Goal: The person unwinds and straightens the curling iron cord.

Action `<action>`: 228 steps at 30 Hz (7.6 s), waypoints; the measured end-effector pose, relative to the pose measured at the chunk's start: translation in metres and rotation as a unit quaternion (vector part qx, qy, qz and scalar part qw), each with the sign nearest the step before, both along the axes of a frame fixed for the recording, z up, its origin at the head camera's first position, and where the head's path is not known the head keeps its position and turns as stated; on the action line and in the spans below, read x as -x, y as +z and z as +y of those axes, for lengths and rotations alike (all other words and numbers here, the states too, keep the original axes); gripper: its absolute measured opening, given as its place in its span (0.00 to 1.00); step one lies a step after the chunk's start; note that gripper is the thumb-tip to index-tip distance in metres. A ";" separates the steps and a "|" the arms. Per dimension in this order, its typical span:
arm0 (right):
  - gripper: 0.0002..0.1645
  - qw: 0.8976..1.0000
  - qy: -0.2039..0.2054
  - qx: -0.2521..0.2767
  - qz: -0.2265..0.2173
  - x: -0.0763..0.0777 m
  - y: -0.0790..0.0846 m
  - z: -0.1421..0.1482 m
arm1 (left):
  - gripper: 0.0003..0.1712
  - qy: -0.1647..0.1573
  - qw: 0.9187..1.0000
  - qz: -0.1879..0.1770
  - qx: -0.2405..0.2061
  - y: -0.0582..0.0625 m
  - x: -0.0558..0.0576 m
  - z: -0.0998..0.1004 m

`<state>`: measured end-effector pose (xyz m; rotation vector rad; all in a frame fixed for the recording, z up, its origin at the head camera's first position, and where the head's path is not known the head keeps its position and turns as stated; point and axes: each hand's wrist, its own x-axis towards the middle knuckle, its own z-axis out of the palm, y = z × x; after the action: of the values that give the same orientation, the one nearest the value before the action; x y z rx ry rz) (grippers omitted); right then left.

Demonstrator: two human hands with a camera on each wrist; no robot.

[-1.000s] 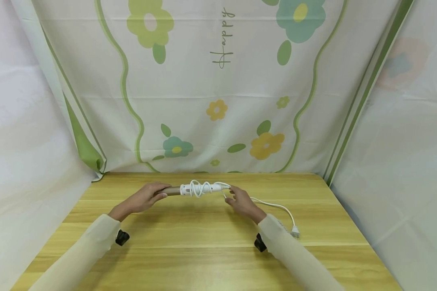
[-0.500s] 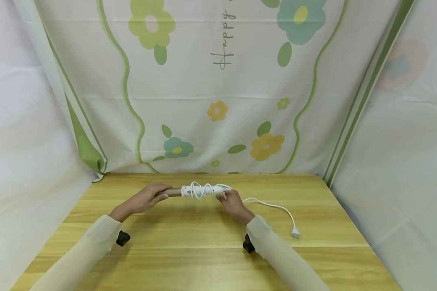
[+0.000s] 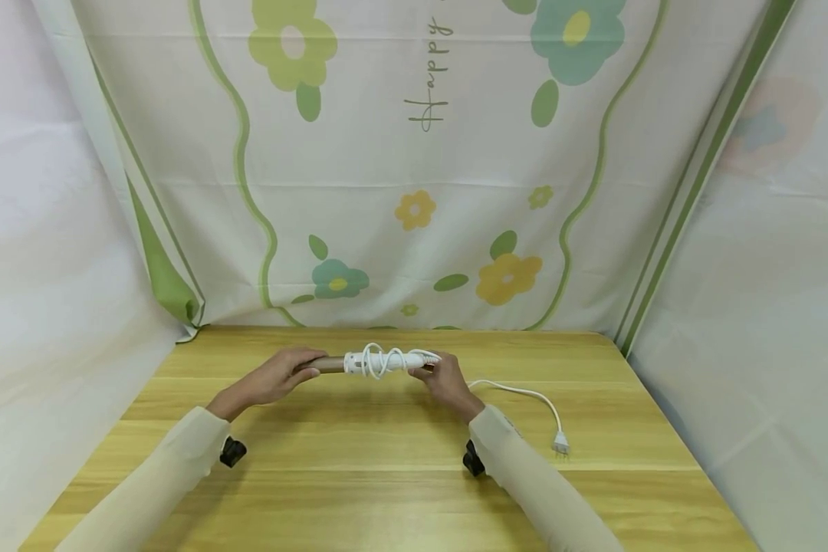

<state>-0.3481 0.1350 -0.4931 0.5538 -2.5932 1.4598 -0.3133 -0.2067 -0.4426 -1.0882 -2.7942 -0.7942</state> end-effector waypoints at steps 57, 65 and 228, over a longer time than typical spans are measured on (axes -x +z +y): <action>0.04 0.952 0.191 -0.205 -0.122 -0.006 0.075 0.078 | 0.22 0.019 0.999 -0.020 -0.018 0.003 0.000 -0.011; 0.08 0.978 0.051 -0.173 -0.108 0.003 0.066 0.082 | 0.23 0.003 1.000 -0.022 -0.016 0.002 -0.002 -0.012; 0.16 0.988 0.005 0.151 -0.011 0.023 0.070 0.004 | 0.22 0.102 0.993 -0.047 -0.018 0.020 -0.004 -0.062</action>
<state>-0.3716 0.1386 -0.4227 0.5140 -2.3195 1.8252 -0.3094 -0.2685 -0.4223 -0.7619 -2.8946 -0.8885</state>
